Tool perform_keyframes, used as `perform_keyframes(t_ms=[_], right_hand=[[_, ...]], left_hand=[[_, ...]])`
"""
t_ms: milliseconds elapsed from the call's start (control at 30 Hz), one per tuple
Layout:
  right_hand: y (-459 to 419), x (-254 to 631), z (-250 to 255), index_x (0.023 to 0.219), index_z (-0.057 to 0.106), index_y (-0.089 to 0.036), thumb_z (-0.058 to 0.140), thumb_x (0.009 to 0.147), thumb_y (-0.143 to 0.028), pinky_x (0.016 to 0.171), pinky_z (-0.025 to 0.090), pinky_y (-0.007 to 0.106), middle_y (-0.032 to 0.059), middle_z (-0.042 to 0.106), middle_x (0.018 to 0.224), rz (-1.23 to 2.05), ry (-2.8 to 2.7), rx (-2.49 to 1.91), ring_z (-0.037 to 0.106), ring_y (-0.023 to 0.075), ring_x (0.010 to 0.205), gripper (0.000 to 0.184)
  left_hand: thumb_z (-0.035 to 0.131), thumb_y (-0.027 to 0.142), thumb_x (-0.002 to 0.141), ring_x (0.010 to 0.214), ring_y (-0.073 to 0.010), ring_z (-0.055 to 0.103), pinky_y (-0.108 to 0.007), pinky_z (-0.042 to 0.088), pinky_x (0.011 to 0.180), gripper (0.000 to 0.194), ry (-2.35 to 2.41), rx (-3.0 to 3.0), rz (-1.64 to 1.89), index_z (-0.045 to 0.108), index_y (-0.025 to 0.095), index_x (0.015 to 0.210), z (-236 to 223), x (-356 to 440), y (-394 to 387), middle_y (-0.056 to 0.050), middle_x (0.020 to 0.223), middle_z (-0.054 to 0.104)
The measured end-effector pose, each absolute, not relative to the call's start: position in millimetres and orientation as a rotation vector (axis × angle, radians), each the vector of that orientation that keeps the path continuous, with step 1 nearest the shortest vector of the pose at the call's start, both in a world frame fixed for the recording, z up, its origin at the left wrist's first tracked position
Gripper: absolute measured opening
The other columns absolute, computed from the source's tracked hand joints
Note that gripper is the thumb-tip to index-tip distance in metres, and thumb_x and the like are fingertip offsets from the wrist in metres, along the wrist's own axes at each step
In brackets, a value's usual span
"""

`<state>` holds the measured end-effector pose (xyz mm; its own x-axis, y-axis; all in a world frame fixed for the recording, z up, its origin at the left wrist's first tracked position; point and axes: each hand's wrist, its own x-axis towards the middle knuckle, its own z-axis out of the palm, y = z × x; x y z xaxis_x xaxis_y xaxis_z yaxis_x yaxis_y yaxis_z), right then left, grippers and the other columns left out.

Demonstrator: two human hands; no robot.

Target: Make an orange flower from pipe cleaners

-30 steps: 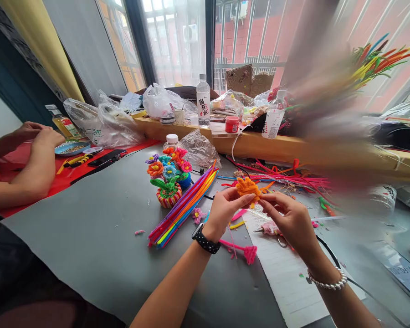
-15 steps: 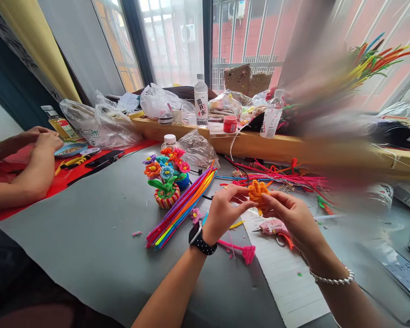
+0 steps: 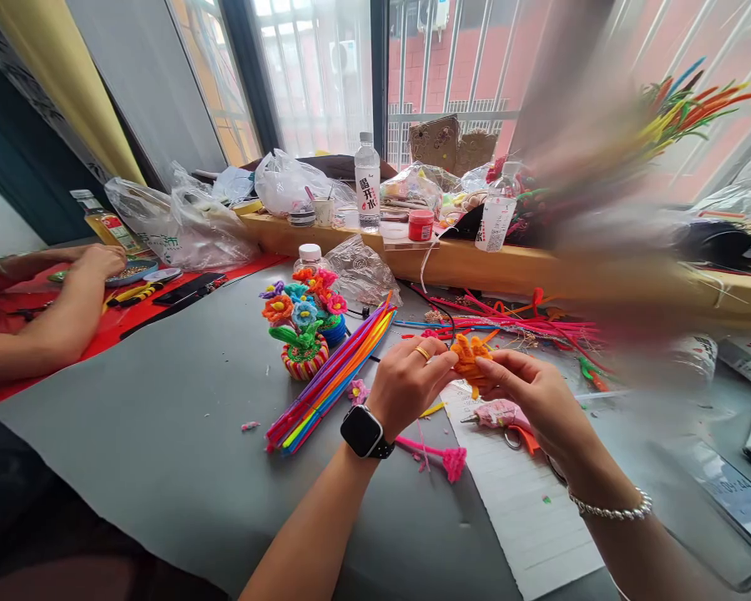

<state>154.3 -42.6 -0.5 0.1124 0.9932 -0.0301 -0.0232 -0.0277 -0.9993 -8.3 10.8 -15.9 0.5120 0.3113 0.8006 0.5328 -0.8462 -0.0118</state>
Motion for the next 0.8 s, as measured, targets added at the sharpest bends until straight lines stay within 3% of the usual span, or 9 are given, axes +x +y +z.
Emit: perform_keyframes(t_ms=[233, 800], right_hand=[[-43.4, 153.3, 1.1, 0.08, 0.064, -0.015, 0.065, 0.066, -0.037, 0.061, 0.051, 0.024, 0.0042, 0.067, 0.074, 1.173, -1.082, -1.257, 0.062, 0.0134, 0.065, 0.027], [-44.6, 151.0, 0.4, 0.08, 0.066, -0.016, 0.067, 0.063, -0.039, 0.059, 0.05, 0.025, 0.0042, 0.068, 0.075, 1.145, -1.047, -1.249, 0.062, 0.0143, 0.065, 0.028]], left_hand=[[0.052, 0.026, 0.079, 0.076, -0.014, 0.056, -0.027, 0.046, 0.067, 0.015, -0.712, -2.531, -1.279, 0.057, 0.017, 0.09, -17.1, -8.1, 12.1, -0.003, 0.084, 0.064], [0.057, 0.026, 0.076, 0.066, -0.012, 0.056, -0.024, 0.044, 0.063, 0.011, -0.777, -2.519, -1.453, 0.059, 0.017, 0.07, -15.5, -7.3, 8.7, -0.002, 0.071, 0.063]])
